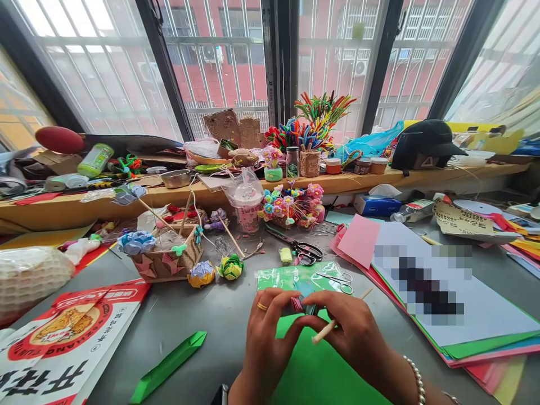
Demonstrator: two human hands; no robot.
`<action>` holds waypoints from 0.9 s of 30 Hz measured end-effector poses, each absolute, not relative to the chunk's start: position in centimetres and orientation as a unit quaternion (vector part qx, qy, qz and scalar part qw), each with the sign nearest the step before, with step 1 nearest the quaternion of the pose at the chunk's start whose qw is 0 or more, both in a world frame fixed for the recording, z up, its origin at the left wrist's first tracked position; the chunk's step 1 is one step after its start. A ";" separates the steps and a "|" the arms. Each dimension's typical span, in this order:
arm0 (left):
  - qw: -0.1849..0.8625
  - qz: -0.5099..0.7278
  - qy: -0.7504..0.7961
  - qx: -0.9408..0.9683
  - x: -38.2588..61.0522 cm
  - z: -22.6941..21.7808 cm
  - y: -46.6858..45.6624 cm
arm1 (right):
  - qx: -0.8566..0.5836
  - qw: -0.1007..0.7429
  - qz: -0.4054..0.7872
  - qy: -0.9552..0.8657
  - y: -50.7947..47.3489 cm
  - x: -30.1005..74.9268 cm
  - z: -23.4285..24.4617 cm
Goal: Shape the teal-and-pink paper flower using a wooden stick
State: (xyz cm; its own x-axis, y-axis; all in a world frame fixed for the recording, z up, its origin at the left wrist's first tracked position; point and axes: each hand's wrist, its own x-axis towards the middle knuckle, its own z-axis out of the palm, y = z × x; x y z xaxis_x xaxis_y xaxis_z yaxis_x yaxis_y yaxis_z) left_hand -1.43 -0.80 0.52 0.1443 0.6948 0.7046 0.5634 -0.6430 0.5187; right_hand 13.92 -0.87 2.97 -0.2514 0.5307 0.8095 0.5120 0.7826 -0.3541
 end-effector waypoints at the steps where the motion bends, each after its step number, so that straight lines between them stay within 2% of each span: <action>1: 0.103 0.506 0.417 0.748 -1.4 0.5 -0.7 | -0.330 0.516 0.022 -0.790 -0.9 13.9 3.1; 4: 0.204 0.526 0.410 0.716 -1.5 0.7 -0.6 | -0.329 0.516 0.054 -0.789 -1.0 13.8 3.6; 8: 0.256 0.534 0.409 0.694 -1.5 1.0 -0.7 | -0.344 0.504 0.110 -0.785 -1.0 14.0 3.9; 22: 0.292 0.572 0.410 0.648 -1.6 1.3 -0.8 | -0.343 0.478 0.156 -0.794 -0.8 14.7 3.7; 27: 0.237 0.577 0.408 0.667 -1.8 1.1 -0.7 | -0.356 0.455 0.160 -0.801 -0.7 14.7 3.4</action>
State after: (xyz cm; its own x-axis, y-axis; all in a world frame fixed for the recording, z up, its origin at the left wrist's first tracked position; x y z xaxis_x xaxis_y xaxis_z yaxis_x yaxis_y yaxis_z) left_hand -1.76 -0.69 1.15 0.0014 0.8177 0.5757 0.2719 -0.5543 0.7867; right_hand 14.68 -0.72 3.39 -0.3329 0.7154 0.6143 0.4251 0.6954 -0.5794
